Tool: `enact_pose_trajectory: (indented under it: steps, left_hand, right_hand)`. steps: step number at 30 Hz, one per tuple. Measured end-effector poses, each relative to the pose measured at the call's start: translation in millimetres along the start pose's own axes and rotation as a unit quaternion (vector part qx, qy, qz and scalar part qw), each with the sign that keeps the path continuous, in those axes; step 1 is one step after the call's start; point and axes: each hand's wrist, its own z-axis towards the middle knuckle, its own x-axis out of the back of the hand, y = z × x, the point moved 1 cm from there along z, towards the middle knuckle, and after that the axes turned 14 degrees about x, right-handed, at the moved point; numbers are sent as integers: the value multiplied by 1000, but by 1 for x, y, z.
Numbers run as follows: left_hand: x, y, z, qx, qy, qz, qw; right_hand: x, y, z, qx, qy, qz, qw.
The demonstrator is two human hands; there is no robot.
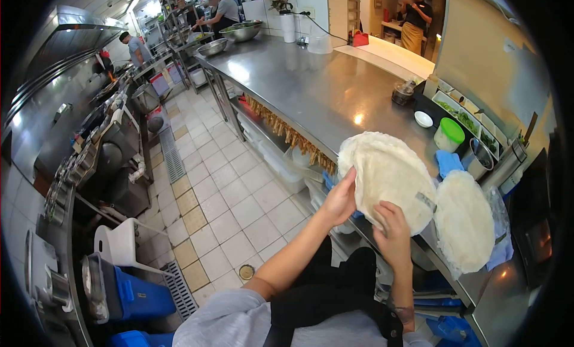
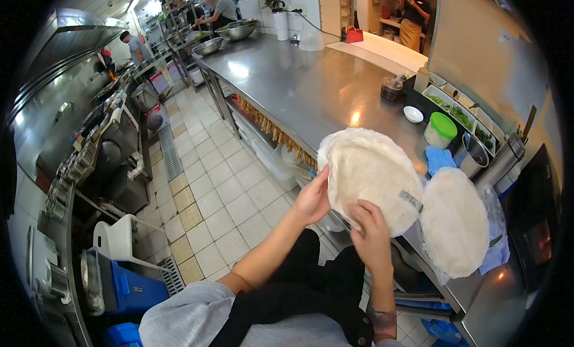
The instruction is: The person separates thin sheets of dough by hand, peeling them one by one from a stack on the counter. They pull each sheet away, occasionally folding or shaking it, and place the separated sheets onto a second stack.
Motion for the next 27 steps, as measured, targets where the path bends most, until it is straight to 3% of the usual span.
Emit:
enact_pose_trajectory:
  steps: [3, 4, 7, 10, 13, 15, 16, 19, 27]
  left_hand:
    - [1, 1, -21, 50, 40, 40, 997]
    - [2, -2, -29, 66, 41, 50, 996]
    - [-9, -18, -46, 87, 30, 55, 994]
    - [-11, -38, -53, 100, 23, 67, 992]
    - [1, -51, -49, 83, 17, 71, 994]
    - [8, -51, -47, 63, 42, 99, 992]
    - [4, -45, -47, 50, 29, 26, 998]
    - [1, -31, -47, 40, 47, 3, 998]
    - [-6, -35, -45, 33, 29, 58, 997]
  right_hand:
    - [9, 25, -22, -158, 33, 142, 977]
    - [8, 22, -18, -171, 93, 156, 968]
    - [14, 12, -14, -147, 61, 133, 978]
    - [23, -6, -1, -34, 9, 45, 998]
    - [29, -9, -2, 23, 22, 11, 999]
    - [35, -10, -5, 17, 38, 7, 999]
    - [39, -9, -9, 10, 45, 0, 999]
    - [48, -9, -18, -63, -4, 23, 998]
    - [27, -8, -21, -52, -4, 73, 996]
